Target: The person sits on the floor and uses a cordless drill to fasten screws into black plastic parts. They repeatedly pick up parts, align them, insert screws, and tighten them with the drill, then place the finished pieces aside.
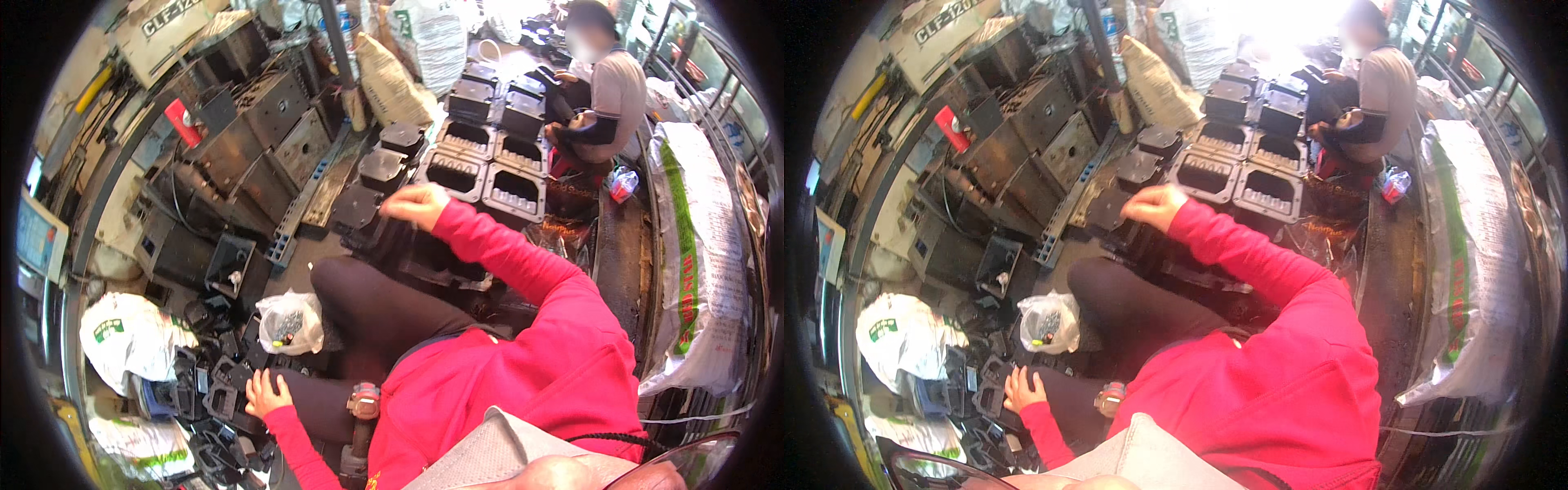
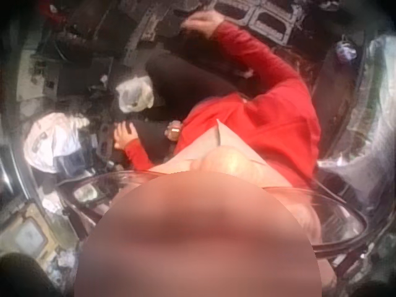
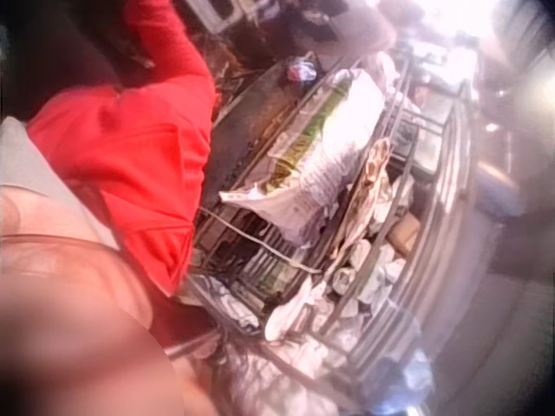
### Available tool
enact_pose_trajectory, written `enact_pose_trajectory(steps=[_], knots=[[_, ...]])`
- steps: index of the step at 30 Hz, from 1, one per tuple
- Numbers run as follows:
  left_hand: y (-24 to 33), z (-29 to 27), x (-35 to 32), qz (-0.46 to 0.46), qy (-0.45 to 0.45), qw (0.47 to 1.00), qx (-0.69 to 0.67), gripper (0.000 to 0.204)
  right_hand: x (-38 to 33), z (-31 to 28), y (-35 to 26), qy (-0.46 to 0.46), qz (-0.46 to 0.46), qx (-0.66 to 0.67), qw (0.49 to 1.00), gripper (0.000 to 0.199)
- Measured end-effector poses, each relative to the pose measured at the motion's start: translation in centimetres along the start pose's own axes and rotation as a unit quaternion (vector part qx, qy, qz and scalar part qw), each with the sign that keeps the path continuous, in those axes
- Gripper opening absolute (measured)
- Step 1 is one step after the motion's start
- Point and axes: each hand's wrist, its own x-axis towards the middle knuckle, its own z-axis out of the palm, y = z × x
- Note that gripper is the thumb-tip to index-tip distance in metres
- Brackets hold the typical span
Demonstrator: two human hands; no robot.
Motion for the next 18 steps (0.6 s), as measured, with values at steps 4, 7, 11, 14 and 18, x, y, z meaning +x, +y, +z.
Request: enact_pose_trajectory(steps=[4, 7, 11, 14, 18], knots=[[0.0, -0.3, 0.2, -0.003, 0.014, 1.000, -0.001, 0.038, 1.9, -13.8, 1.1, 0.210, -0.042, -0.269, 0.939, 0.033], [-0.1, 0.2, 0.0, -0.036, -0.005, 0.999, 0.018, 0.036, 2.5, -24.0, 4.9, 0.309, 0.112, -0.432, 0.840, 0.040], [-0.4, 0.2, -0.4, -0.005, 0.027, 0.999, 0.029, 0.036, 1.2, -31.9, 9.8, 0.375, 0.152, -0.370, 0.836, 0.039], [-0.5, -0.2, -0.4, -0.024, -0.027, 0.998, 0.058, 0.035, -1.5, -29.8, 10.7, 0.254, 0.087, -0.085, 0.960, 0.030], [0.1, -0.4, -0.2, -0.034, -0.041, 0.996, 0.072, 0.035, -7.8, -21.6, 8.5, 0.036, 0.070, -0.390, 0.918, 0.055]])
